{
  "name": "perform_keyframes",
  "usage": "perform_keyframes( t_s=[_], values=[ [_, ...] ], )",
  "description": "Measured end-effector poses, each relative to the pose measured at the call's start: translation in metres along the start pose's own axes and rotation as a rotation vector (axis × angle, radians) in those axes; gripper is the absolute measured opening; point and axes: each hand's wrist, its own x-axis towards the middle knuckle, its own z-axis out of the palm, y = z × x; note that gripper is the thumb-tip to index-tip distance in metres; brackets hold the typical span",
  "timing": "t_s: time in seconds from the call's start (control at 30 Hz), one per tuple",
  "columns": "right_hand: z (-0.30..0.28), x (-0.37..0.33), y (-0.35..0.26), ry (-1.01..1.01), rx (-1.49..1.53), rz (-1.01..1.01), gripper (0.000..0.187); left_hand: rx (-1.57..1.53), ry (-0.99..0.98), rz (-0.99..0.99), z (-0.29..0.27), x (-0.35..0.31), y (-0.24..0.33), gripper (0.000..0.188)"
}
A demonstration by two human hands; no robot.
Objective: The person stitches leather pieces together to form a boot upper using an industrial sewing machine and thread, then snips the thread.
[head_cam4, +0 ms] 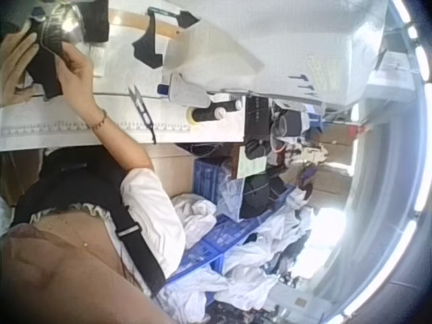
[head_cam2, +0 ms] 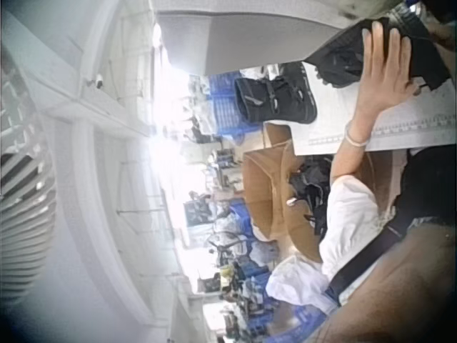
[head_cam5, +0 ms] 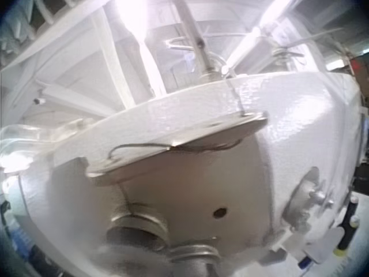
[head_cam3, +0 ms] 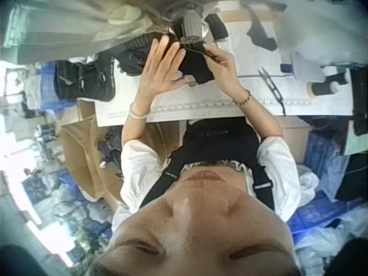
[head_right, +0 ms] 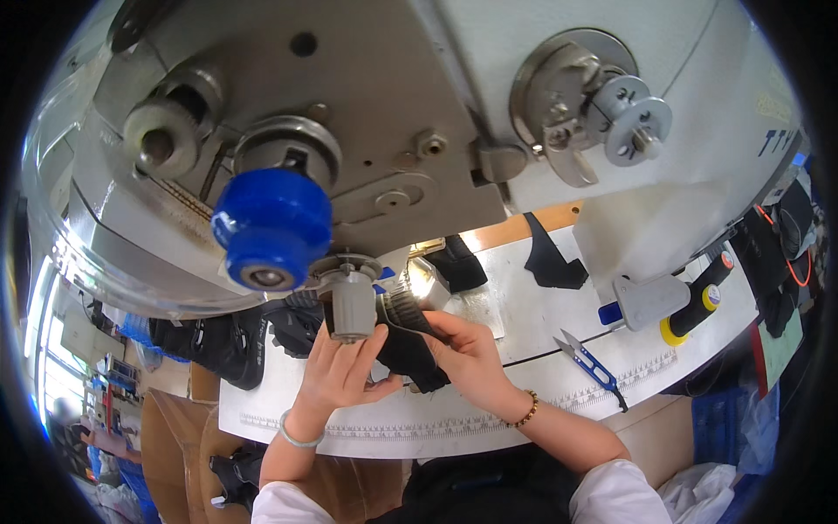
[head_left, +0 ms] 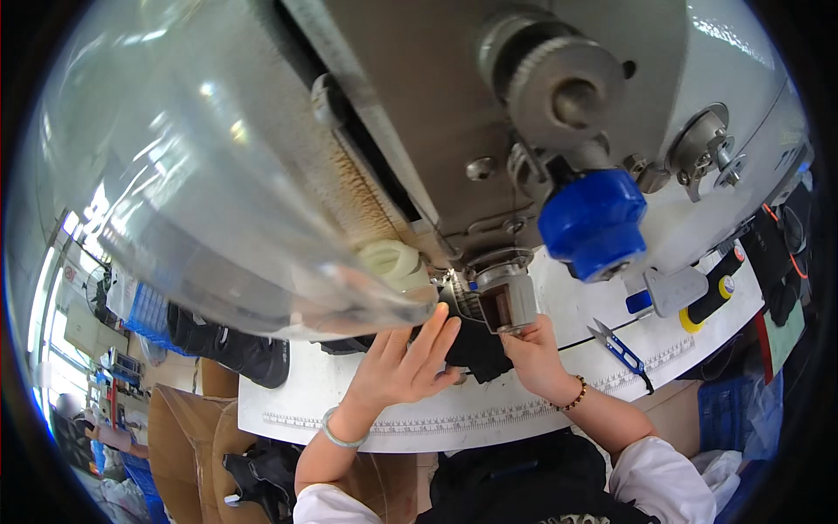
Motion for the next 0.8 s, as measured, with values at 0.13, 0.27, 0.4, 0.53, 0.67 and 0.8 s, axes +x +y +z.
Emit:
perform_keyframes(
  t_s=[0.13,0.27,0.4,0.53,0.67,0.8],
  values=[
    [-0.004,-0.001,0.003,0.0,-0.058,-0.003,0.027,0.037,-0.036,0.029,-0.003,0.004,0.002,0.044],
    [-0.008,0.0,0.004,-0.02,-0.057,0.032,0.029,0.023,-0.048,-0.003,-0.004,0.006,0.006,0.047],
    [-0.011,0.002,-0.009,-0.046,0.041,0.177,0.034,0.019,-0.042,0.009,-0.004,0.008,0.008,0.053],
    [-0.013,0.003,-0.012,-0.039,0.134,0.232,0.036,-0.001,-0.069,-0.001,-0.005,0.01,0.009,0.052],
    [-0.008,0.0,-0.016,-0.048,0.043,0.221,0.034,0.014,-0.104,0.008,-0.008,0.012,0.011,0.05],
    [-0.012,-0.004,-0.009,-0.009,0.098,0.246,0.033,0.04,-0.082,0.011,-0.007,0.008,0.011,0.054]
  ],
)
